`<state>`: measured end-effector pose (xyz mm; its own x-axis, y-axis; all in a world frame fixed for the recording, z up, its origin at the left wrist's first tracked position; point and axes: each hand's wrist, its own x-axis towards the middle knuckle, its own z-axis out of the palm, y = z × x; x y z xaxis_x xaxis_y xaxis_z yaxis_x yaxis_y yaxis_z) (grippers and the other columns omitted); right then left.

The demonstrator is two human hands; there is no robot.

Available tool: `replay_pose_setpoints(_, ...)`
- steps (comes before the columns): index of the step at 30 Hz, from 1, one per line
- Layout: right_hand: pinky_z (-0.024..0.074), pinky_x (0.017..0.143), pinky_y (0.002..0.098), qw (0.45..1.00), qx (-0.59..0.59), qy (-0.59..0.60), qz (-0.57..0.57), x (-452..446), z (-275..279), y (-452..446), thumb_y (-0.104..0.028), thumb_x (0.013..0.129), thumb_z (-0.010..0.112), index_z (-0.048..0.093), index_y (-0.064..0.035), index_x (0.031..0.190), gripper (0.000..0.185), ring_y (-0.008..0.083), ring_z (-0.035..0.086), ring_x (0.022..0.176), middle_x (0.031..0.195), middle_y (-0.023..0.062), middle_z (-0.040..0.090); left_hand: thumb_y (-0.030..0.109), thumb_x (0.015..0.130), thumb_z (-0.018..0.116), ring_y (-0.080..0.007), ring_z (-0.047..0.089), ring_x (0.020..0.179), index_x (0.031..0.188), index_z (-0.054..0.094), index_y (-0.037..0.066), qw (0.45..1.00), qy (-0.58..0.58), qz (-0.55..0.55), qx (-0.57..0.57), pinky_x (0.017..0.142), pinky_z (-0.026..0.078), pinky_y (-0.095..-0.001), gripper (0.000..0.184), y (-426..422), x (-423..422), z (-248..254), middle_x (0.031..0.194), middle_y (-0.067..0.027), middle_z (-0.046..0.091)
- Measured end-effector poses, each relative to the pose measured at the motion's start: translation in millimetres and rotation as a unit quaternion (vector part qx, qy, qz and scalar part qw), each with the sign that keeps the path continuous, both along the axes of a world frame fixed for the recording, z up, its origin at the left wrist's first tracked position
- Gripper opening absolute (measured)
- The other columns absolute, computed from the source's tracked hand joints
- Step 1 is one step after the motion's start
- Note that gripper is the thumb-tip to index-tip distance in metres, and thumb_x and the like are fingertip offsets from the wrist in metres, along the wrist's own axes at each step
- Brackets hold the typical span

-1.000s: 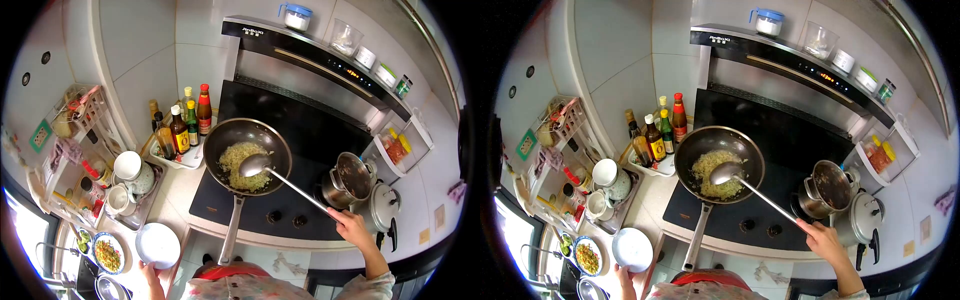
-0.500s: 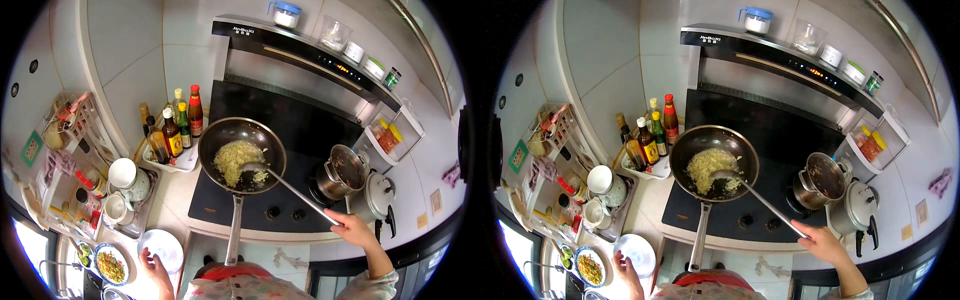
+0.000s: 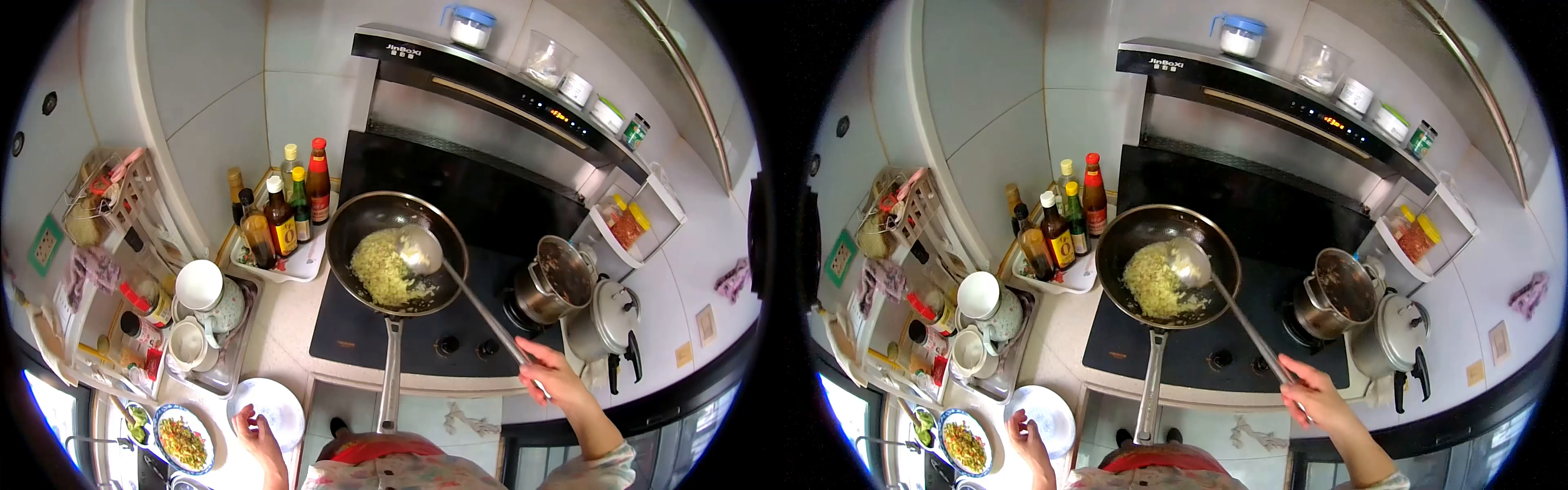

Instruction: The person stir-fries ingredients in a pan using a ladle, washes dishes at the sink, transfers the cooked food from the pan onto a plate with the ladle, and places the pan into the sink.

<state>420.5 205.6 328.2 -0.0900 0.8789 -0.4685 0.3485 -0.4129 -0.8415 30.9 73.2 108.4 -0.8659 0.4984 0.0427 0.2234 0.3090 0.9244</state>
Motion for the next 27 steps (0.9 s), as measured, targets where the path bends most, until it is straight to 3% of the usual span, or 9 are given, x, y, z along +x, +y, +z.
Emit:
replay_pose_setpoints(2, 0.0347, 0.033, 0.0245, 0.997, 0.055, -0.047, 0.016, -4.3, -25.9, 14.6, -0.004, 0.087, 0.050, 0.029, -0.0100, 0.140, 0.058, 0.0091, 0.043, 0.040, 0.070, 0.0044, 0.050, -0.008, 0.072, 0.051, -0.0155, 0.052, 0.078, 0.094, 0.058, 0.002, 1.000, -0.002, -0.002, 0.005, 0.062, 0.041, -0.0269, 0.026, 1.8, -1.5, -0.3, 0.090, -0.0048, 0.053)
replay_pose_setpoints(6, 0.0353, 0.033, 0.0249, 1.000, 0.016, -0.003, 0.006, -18.8, -64.0, 36.4, -0.007, 0.088, 0.050, 0.023, -0.0112, 0.142, 0.060, 0.0091, 0.043, 0.041, 0.068, 0.0032, 0.048, -0.008, 0.071, 0.051, -0.0155, 0.051, 0.076, 0.093, 0.058, 0.002, 0.999, -0.002, 0.019, 0.028, 0.064, 0.041, -0.0268, 0.025, -4.8, -2.6, 1.4, 0.087, -0.0046, 0.053)
replay_pose_setpoints(9, 0.0362, 0.035, 0.0251, 0.997, 0.010, 0.060, 0.055, -2.6, -41.7, 24.7, -0.005, 0.086, 0.051, 0.030, -0.0115, 0.140, 0.058, 0.0085, 0.044, 0.042, 0.068, 0.0033, 0.049, -0.007, 0.071, 0.050, -0.0154, 0.050, 0.072, 0.092, 0.057, 0.001, 0.997, 0.046, 0.049, 0.036, 0.064, 0.041, -0.0271, 0.024, -19.4, -6.1, -5.4, 0.085, -0.0057, 0.054)
replay_pose_setpoints(11, 0.0369, 0.036, 0.0246, 0.996, 0.021, 0.002, 0.090, 7.1, -20.3, 2.6, -0.005, 0.086, 0.052, 0.033, -0.0137, 0.139, 0.057, 0.0081, 0.045, 0.042, 0.066, 0.0022, 0.050, -0.006, 0.072, 0.050, -0.0170, 0.052, 0.070, 0.092, 0.057, 0.000, 0.994, 0.076, 0.065, 0.032, 0.058, 0.042, -0.0281, 0.023, -35.0, -11.7, -25.5, 0.087, -0.0082, 0.055)
replay_pose_setpoints(14, 0.0380, 0.038, 0.0241, 0.989, 0.032, -0.068, 0.129, 14.9, -10.4, -13.5, -0.005, 0.085, 0.053, 0.036, -0.0169, 0.138, 0.057, 0.0073, 0.045, 0.043, 0.063, 0.0002, 0.049, -0.005, 0.072, 0.050, -0.0164, 0.050, 0.073, 0.093, 0.057, 0.000, 0.994, 0.049, 0.090, 0.031, 0.064, 0.042, -0.0281, 0.022, -41.9, -4.9, -21.9, 0.086, -0.0076, 0.055)
replay_pose_setpoints(19, 0.0407, 0.042, 0.0253, 0.977, 0.062, -0.135, 0.150, 17.7, -30.9, 12.1, -0.006, 0.085, 0.054, 0.038, -0.0172, 0.137, 0.055, 0.0072, 0.044, 0.044, 0.058, 0.0007, 0.048, -0.006, 0.072, 0.050, -0.0144, 0.047, 0.074, 0.094, 0.056, 0.000, 0.993, -0.011, 0.082, 0.078, 0.068, 0.041, -0.0271, 0.024, -32.8, 8.9, -19.3, 0.087, -0.0053, 0.054)
replay_pose_setpoints(23, 0.0407, 0.041, 0.0254, 0.979, 0.128, -0.112, 0.115, 12.0, -42.9, 29.8, -0.006, 0.085, 0.054, 0.037, -0.0153, 0.137, 0.055, 0.0066, 0.046, 0.043, 0.060, 0.0016, 0.051, -0.008, 0.072, 0.051, -0.0135, 0.046, 0.075, 0.096, 0.056, 0.000, 0.993, -0.018, 0.071, 0.097, 0.070, 0.040, -0.0266, 0.026, -29.9, 16.0, -15.5, 0.087, -0.0046, 0.053)
replay_pose_setpoints(24, 0.0459, 0.048, 0.0314, 0.971, 0.142, -0.147, 0.121, 10.1, -45.9, 37.5, -0.007, 0.083, 0.054, 0.038, -0.0132, 0.135, 0.054, 0.0180, 0.055, 0.047, 0.064, 0.0088, 0.058, -0.008, 0.072, 0.050, -0.0135, 0.046, 0.075, 0.096, 0.057, 0.000, 0.993, -0.014, 0.073, 0.093, 0.070, 0.040, -0.0266, 0.026, -29.3, 17.7, -13.5, 0.087, -0.0046, 0.053)
replay_pose_setpoints(27, 0.0488, 0.062, 0.0401, 0.907, 0.302, -0.243, 0.162, 2.2, -87.1, 64.8, -0.009, 0.081, 0.053, 0.039, -0.0112, 0.133, 0.054, 0.0360, 0.061, 0.065, 0.073, 0.0198, 0.062, -0.008, 0.072, 0.051, -0.0133, 0.046, 0.075, 0.095, 0.057, 0.000, 0.993, -0.003, 0.079, 0.087, 0.069, 0.040, -0.0262, 0.026, -27.4, 22.2, -10.6, 0.087, -0.0046, 0.053)
